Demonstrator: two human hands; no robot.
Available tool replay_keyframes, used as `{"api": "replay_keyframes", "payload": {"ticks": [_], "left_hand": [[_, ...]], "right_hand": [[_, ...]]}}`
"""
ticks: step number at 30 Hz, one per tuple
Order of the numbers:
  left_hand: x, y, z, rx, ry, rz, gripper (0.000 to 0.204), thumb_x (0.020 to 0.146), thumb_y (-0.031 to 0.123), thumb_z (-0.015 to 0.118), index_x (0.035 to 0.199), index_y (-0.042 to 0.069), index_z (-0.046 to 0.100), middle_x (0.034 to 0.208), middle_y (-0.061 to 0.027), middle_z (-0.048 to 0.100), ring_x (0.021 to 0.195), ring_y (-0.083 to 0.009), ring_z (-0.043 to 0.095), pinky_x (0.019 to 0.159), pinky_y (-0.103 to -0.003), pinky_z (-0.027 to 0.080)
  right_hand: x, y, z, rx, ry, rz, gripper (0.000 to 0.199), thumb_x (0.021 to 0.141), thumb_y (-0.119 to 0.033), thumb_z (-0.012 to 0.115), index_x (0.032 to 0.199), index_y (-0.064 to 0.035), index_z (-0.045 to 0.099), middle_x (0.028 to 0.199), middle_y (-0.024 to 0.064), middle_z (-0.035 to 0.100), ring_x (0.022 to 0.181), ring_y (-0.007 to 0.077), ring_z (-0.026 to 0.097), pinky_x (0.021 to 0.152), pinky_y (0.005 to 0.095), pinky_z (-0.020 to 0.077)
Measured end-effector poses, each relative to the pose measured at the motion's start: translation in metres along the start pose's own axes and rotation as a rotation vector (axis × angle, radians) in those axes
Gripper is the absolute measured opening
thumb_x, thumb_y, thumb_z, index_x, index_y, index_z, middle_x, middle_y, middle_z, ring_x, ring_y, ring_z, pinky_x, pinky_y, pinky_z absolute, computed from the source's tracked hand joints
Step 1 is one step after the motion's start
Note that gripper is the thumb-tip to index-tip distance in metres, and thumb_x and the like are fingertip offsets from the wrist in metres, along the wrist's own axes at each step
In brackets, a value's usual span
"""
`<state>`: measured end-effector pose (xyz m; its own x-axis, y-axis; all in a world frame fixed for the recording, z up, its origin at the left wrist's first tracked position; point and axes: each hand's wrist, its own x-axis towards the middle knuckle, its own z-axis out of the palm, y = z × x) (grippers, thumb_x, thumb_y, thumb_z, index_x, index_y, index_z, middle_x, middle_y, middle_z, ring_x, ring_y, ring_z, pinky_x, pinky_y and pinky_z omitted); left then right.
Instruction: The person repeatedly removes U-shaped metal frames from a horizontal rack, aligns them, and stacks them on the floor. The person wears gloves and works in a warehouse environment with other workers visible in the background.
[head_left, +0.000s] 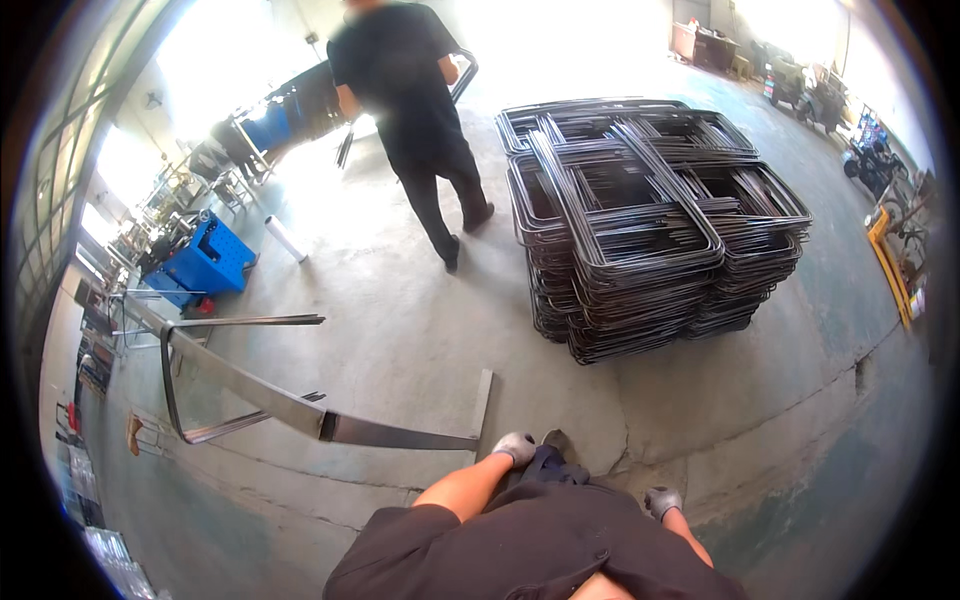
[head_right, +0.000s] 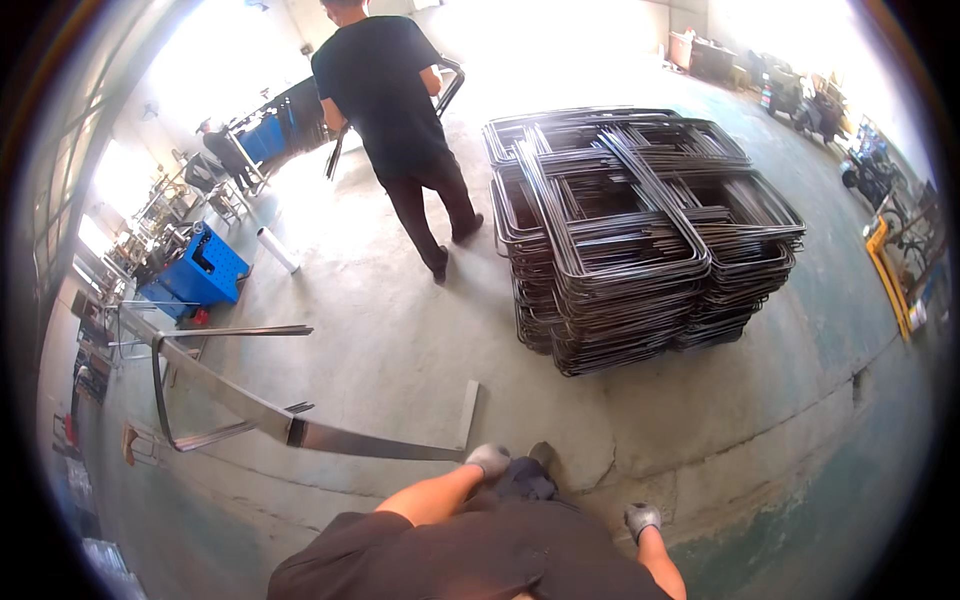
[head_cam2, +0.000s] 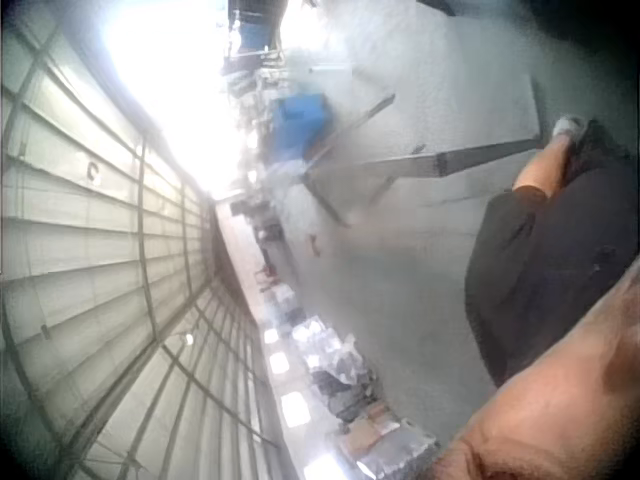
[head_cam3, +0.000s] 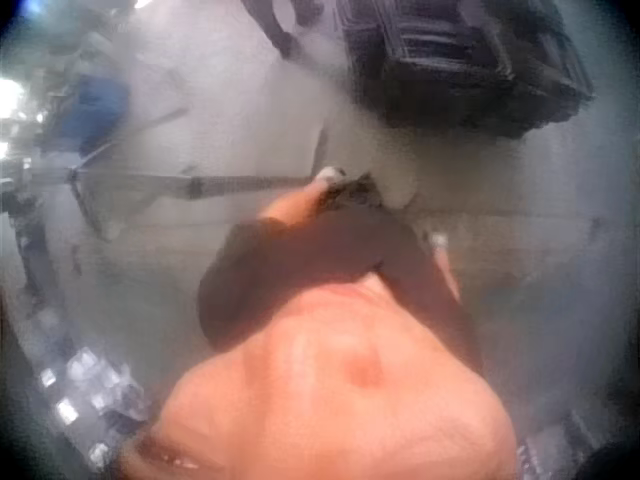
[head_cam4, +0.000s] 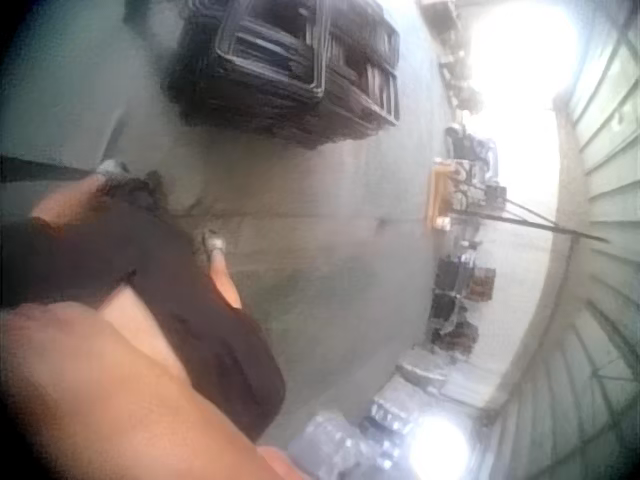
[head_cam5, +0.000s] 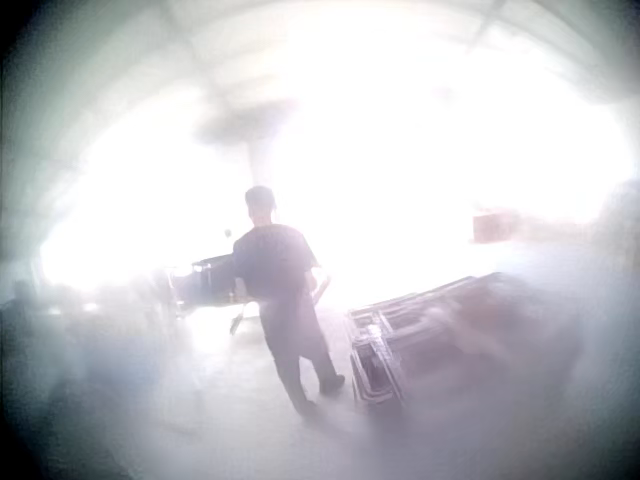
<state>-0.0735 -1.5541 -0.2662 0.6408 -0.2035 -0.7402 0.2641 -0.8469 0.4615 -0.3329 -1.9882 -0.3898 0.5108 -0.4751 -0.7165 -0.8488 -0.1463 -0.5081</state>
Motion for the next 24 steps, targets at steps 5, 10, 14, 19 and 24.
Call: {"api": "replay_keyframes", "payload": {"ticks": [5, 10, 14, 19, 24], "left_hand": [[0.082, 0.007, -0.062, 0.163, 0.068, 0.066, 0.046, 0.099, 0.031, 0.065, 0.138, 0.012, 0.082, 0.142, -0.0223, 0.078, 0.138, -0.0409, 0.072, 0.117, -0.048, 0.057], [0.084, 0.032, -0.114, 0.006, 0.168, -0.064, 0.044, 0.1, 0.027, 0.061, 0.135, 0.013, 0.083, 0.14, -0.0206, 0.079, 0.138, -0.0406, 0.072, 0.118, -0.048, 0.056], [0.114, 0.003, -0.094, 0.023, 0.176, -0.179, 0.043, 0.101, 0.029, 0.062, 0.134, 0.014, 0.084, 0.143, -0.0193, 0.078, 0.139, -0.0401, 0.071, 0.118, -0.048, 0.056], [0.118, -0.003, -0.053, 0.061, 0.038, -0.413, 0.047, 0.103, 0.043, 0.067, 0.136, 0.015, 0.084, 0.15, -0.0173, 0.075, 0.143, -0.0395, 0.069, 0.12, -0.049, 0.055], [0.144, -0.008, -0.018, 0.013, 0.029, -0.456, 0.052, 0.099, 0.049, 0.072, 0.139, 0.018, 0.083, 0.15, -0.0143, 0.076, 0.144, -0.0374, 0.069, 0.119, -0.049, 0.055]], "right_hand": [[0.032, -0.049, -0.021, 0.0, 0.106, 0.059, 0.027, 0.091, -0.018, 0.072, 0.106, 0.0001, 0.087, 0.089, 0.0143, 0.084, 0.075, 0.0246, 0.076, 0.07, 0.0411, 0.0586], [0.024, -0.146, -0.039, -0.096, 0.095, 0.05, 0.046, 0.088, -0.03, 0.08, 0.123, -0.0012, 0.086, 0.121, 0.0226, 0.086, 0.114, 0.0375, 0.082, 0.101, 0.0469, 0.0607], [0.084, -0.177, -0.041, -0.302, 0.142, -0.07, 0.046, 0.09, -0.035, 0.082, 0.119, 0.0005, 0.086, 0.119, 0.0203, 0.086, 0.111, 0.0382, 0.083, 0.099, 0.0452, 0.0617], [0.176, -0.246, -0.072, -0.317, 0.052, -0.125, 0.039, 0.094, -0.03, 0.076, 0.116, 0.0003, 0.086, 0.112, 0.0207, 0.087, 0.106, 0.0373, 0.083, 0.094, 0.0466, 0.0623], [0.294, -0.282, -0.086, -0.196, -0.043, -0.142, 0.034, 0.095, -0.028, 0.072, 0.111, -0.0021, 0.087, 0.1, 0.0175, 0.087, 0.094, 0.0319, 0.083, 0.086, 0.0453, 0.0626]]}}
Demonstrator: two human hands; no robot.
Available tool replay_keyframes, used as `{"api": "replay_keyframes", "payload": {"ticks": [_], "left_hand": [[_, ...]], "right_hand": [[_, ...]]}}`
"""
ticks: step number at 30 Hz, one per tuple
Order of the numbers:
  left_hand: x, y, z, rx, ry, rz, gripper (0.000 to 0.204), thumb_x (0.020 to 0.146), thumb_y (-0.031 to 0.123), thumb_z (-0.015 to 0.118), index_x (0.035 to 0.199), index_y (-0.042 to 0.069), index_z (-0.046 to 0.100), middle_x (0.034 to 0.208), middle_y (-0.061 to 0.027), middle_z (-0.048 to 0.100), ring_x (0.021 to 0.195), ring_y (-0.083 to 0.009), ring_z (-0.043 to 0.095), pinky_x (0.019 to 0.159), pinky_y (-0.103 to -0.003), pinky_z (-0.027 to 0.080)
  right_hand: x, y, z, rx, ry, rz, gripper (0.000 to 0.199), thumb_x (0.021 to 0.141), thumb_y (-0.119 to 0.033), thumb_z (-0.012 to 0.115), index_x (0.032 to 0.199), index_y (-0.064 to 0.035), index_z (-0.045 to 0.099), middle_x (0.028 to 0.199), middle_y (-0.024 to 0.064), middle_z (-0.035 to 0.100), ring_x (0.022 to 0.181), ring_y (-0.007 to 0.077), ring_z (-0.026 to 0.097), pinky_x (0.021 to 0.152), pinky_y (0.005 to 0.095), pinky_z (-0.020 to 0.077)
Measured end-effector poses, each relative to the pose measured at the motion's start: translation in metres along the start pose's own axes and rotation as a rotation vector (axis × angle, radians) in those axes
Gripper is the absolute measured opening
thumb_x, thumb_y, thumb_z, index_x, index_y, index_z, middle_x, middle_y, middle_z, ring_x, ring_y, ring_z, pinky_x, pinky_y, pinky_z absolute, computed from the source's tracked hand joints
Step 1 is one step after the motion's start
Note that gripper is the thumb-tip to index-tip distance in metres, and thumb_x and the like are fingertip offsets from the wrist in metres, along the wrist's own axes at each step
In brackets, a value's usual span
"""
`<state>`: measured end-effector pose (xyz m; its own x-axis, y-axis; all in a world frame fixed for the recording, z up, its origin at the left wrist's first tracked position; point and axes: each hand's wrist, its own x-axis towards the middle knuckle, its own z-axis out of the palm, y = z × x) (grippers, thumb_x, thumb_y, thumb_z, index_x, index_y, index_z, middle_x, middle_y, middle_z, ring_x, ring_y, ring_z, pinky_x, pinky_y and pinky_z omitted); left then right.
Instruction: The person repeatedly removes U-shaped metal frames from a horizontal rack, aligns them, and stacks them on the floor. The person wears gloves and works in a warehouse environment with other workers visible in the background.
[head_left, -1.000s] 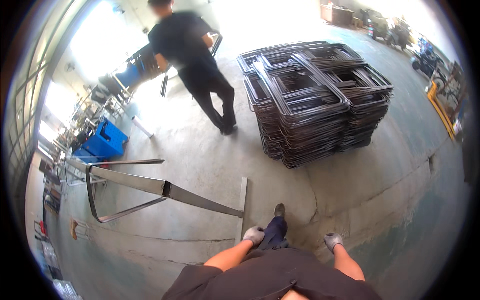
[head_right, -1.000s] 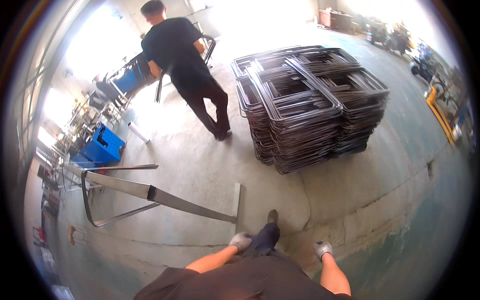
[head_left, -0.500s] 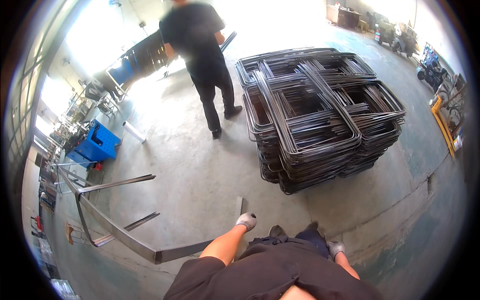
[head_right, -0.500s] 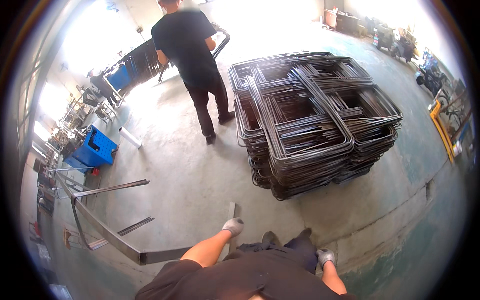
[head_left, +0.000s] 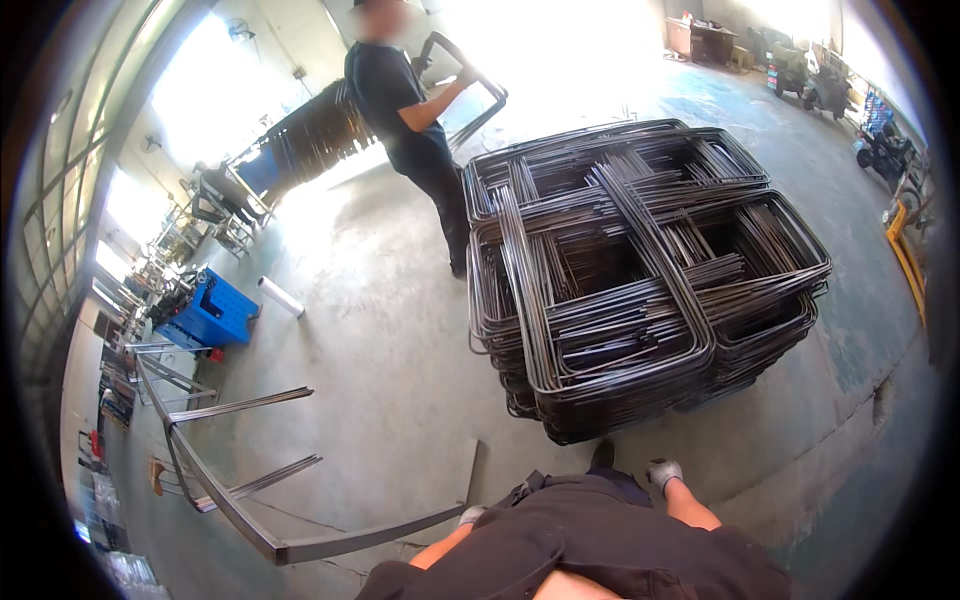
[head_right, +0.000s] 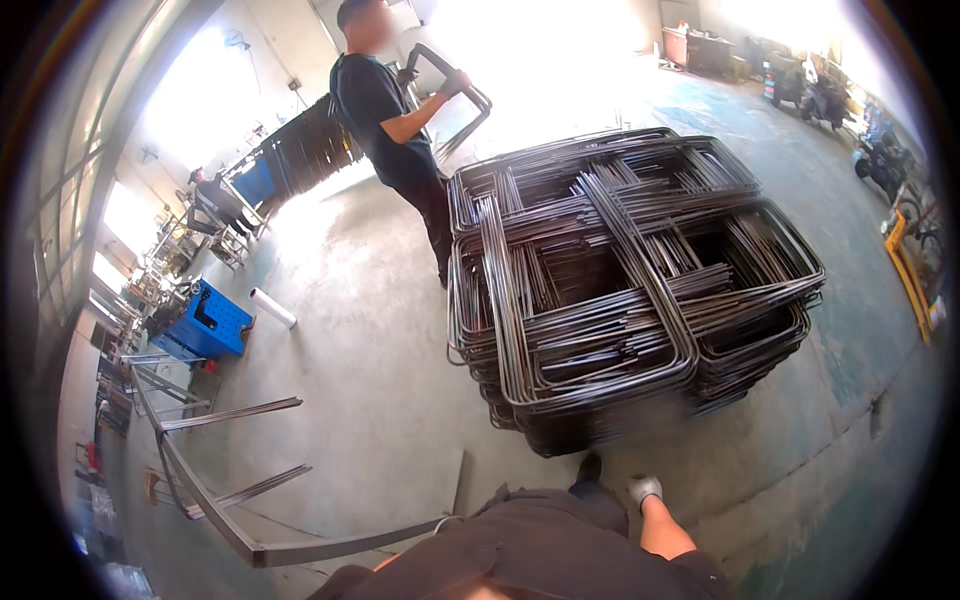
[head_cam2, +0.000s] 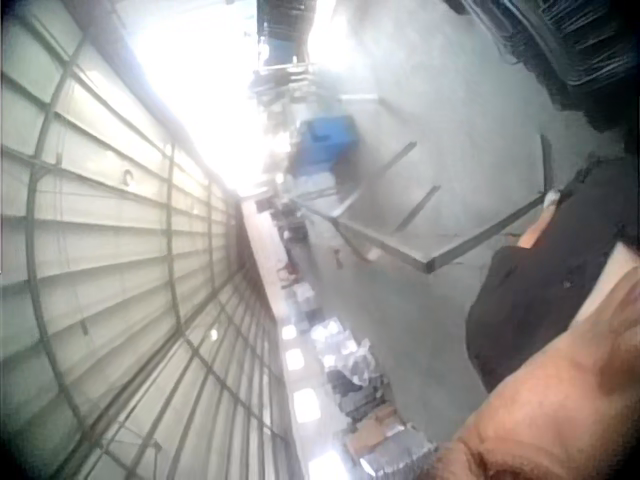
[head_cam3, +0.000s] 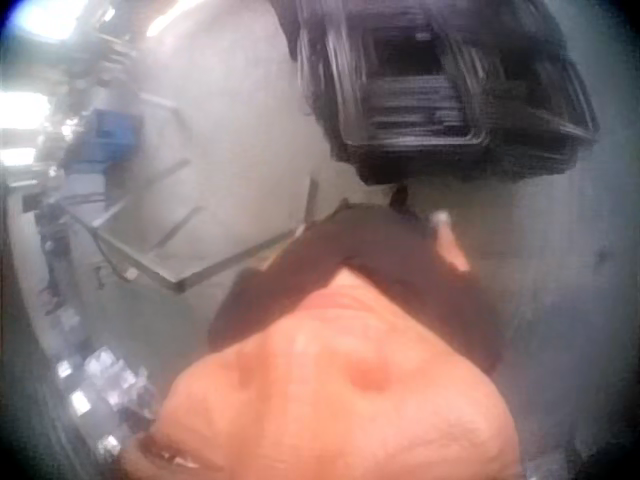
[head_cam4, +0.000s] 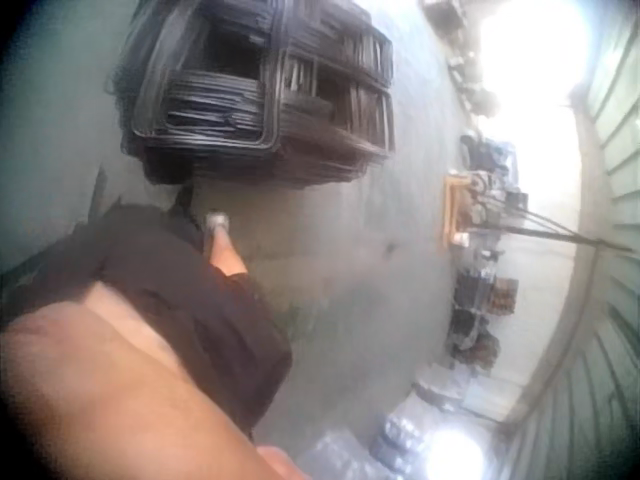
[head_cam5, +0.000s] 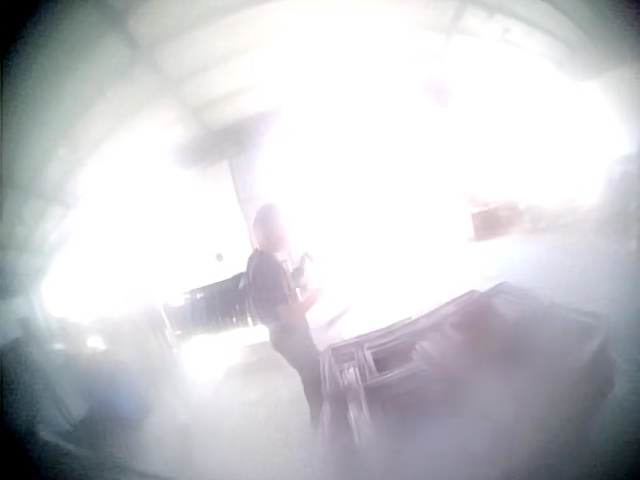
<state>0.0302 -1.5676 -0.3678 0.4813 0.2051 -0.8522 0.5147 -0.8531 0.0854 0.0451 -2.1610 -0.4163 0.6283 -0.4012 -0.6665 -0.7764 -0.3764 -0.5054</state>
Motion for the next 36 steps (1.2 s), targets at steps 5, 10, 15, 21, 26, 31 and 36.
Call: {"api": "replay_keyframes", "payload": {"ticks": [5, 10, 15, 21, 26, 31, 36], "left_hand": [[-0.063, 0.11, -0.059, 0.133, 0.012, 0.002, 0.047, 0.097, 0.038, 0.072, 0.138, 0.017, 0.084, 0.149, -0.0163, 0.076, 0.143, -0.0396, 0.069, 0.12, -0.048, 0.056], [-0.076, 0.161, -0.071, 0.05, 0.031, 0.079, 0.047, 0.096, 0.037, 0.07, 0.136, 0.015, 0.084, 0.145, -0.0191, 0.078, 0.14, -0.0413, 0.07, 0.118, -0.048, 0.057], [-0.094, 0.224, -0.081, 0.042, -0.043, 0.185, 0.062, 0.095, 0.056, 0.074, 0.14, 0.013, 0.082, 0.14, -0.0214, 0.08, 0.134, -0.0397, 0.074, 0.113, -0.048, 0.058], [-0.075, 0.252, -0.097, -0.096, 0.085, 0.289, 0.057, 0.104, 0.055, 0.064, 0.134, 0.011, 0.083, 0.136, -0.0236, 0.08, 0.132, -0.0418, 0.075, 0.108, -0.051, 0.058], [-0.06, 0.221, -0.09, -0.061, 0.061, 0.221, 0.047, 0.101, 0.045, 0.07, 0.133, 0.013, 0.084, 0.136, -0.0199, 0.081, 0.133, -0.0391, 0.075, 0.109, -0.049, 0.058], [-0.036, 0.191, -0.1, -0.014, 0.021, 0.142, 0.04, 0.101, 0.03, 0.069, 0.135, 0.015, 0.084, 0.144, -0.0165, 0.079, 0.138, -0.0399, 0.072, 0.116, -0.05, 0.056], [-0.024, 0.164, -0.097, 0.008, -0.015, 0.157, 0.041, 0.099, 0.032, 0.073, 0.135, 0.015, 0.084, 0.143, -0.016, 0.079, 0.137, -0.0392, 0.073, 0.115, -0.046, 0.058]], "right_hand": [[0.059, -0.031, -0.058, -0.221, 0.015, -0.18, 0.036, 0.097, -0.033, 0.072, 0.113, -0.0043, 0.087, 0.095, 0.0134, 0.086, 0.085, 0.0264, 0.081, 0.082, 0.0419, 0.0619], [0.08, -0.024, -0.081, -0.279, 0.038, -0.184, 0.038, 0.1, -0.041, 0.067, 0.112, -0.0117, 0.088, 0.1, 0.0136, 0.087, 0.091, 0.029, 0.083, 0.086, 0.043, 0.0632], [0.078, 0.001, -0.084, -0.316, -0.232, -0.035, 0.039, 0.11, -0.048, 0.058, 0.119, -0.02, 0.083, 0.117, 0.0047, 0.087, 0.111, 0.0267, 0.082, 0.095, 0.0427, 0.0627], [0.059, 0.035, -0.065, -0.505, -0.225, -0.15, 0.044, 0.098, -0.045, 0.063, 0.121, -0.0137, 0.084, 0.123, 0.0155, 0.084, 0.116, 0.0376, 0.075, 0.1, 0.0459, 0.0595], [0.073, 0.044, -0.06, -0.586, -0.187, -0.17, 0.041, 0.099, -0.042, 0.066, 0.126, -0.0176, 0.085, 0.13, 0.0111, 0.084, 0.126, 0.0363, 0.076, 0.104, 0.0456, 0.0603], [0.086, 0.01, -0.06, -0.932, -0.122, -0.44, 0.029, 0.101, -0.033, 0.072, 0.12, -0.0162, 0.086, 0.121, 0.0078, 0.086, 0.107, 0.0307, 0.081, 0.094, 0.0439, 0.0634], [0.02, -0.061, -0.071, 0.04, -0.055, 0.133, 0.042, 0.096, -0.034, 0.069, 0.119, -0.0033, 0.085, 0.127, 0.0244, 0.082, 0.119, 0.0425, 0.079, 0.104, 0.0534, 0.0602]]}}
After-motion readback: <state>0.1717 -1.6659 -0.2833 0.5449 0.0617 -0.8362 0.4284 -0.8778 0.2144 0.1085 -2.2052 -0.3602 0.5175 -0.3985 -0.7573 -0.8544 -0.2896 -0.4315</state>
